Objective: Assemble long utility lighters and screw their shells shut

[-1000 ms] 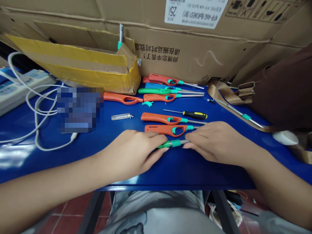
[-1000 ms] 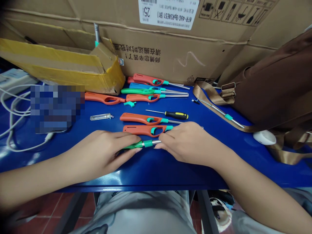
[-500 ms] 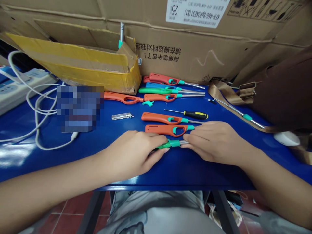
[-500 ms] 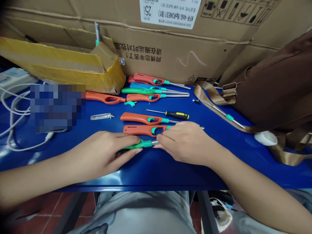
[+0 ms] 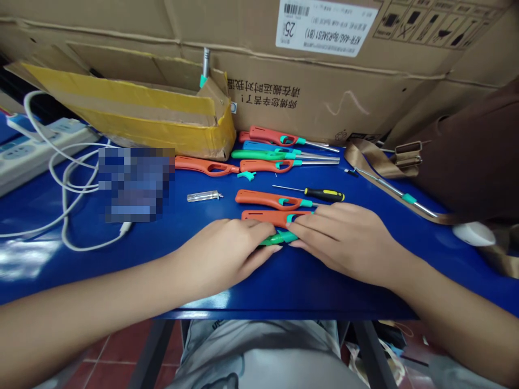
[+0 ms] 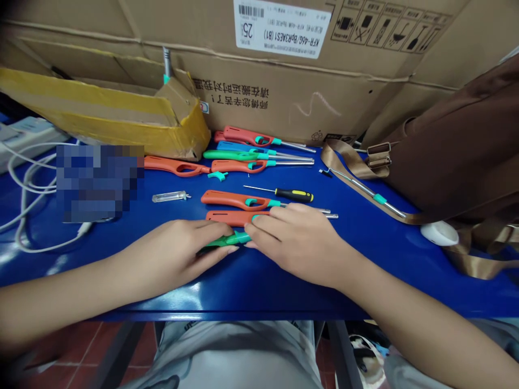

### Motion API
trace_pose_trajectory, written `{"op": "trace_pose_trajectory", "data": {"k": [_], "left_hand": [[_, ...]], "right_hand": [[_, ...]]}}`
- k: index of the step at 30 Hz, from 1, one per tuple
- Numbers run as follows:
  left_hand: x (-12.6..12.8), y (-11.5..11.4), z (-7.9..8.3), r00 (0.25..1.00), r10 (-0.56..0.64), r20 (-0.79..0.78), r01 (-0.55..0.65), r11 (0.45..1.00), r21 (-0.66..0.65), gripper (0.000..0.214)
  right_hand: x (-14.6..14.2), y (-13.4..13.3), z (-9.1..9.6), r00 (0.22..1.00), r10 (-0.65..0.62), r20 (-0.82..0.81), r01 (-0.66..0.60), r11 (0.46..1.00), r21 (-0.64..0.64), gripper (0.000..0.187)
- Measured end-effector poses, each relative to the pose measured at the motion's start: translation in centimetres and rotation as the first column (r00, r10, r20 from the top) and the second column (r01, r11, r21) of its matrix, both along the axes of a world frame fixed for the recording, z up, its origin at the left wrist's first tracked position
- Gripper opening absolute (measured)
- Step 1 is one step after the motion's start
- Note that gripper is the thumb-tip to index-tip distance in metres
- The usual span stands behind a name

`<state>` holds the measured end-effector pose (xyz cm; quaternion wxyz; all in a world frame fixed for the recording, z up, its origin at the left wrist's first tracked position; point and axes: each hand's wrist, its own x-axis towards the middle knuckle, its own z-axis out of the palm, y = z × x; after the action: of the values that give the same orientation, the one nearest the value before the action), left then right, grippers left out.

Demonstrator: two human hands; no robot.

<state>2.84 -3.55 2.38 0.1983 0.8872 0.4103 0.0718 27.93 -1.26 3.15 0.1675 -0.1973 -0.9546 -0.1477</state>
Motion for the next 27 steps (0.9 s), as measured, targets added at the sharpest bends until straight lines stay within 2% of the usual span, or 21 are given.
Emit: {"op": "trace_pose_trajectory", "data": {"k": [5,12,16,21,24,27], "left_hand": [[0.3,-0.1,0.0,0.984,-0.006,0.176,0.033,0.987,-0.156,0.025],[0.6,-0.3,-0.3,0.966,0.070,0.247,0.010,0.952,-0.306,0.022],[0.8,-0.8,-0.3,0.984,0.066,0.165,-0.010,0.946,-0.323,0.028],[1.0,-1.3,-0.1,0.993,0.051,0.111,-0.021,0.967,-0.254,0.022],[0.9,-1.3,0.0,0.986,0.030,0.162,0.019,0.956,-0.293,0.018],[0.8,-1.1,0.0,0.966,0.035,0.256,0.066,0.924,-0.377,0.017]], "right_hand": [[-0.9,-0.5,-0.4,0.994,0.078,-0.072,-0.081,0.996,-0.031,0.040],[-1.3,-0.7,-1.5,0.990,0.121,-0.076,-0.123,0.992,-0.033,0.037],[-1.5,-0.9,-1.9,0.990,0.142,-0.017,-0.143,0.988,-0.061,0.043],[-1.8,-1.3,-2.1,0.991,0.130,0.021,-0.125,0.981,-0.150,0.044],[-1.9,-1.5,-2.2,0.990,0.141,-0.026,-0.144,0.972,-0.185,0.039],[-1.8,-1.8,-2.3,0.984,0.166,-0.057,-0.173,0.972,-0.161,0.032]]}}
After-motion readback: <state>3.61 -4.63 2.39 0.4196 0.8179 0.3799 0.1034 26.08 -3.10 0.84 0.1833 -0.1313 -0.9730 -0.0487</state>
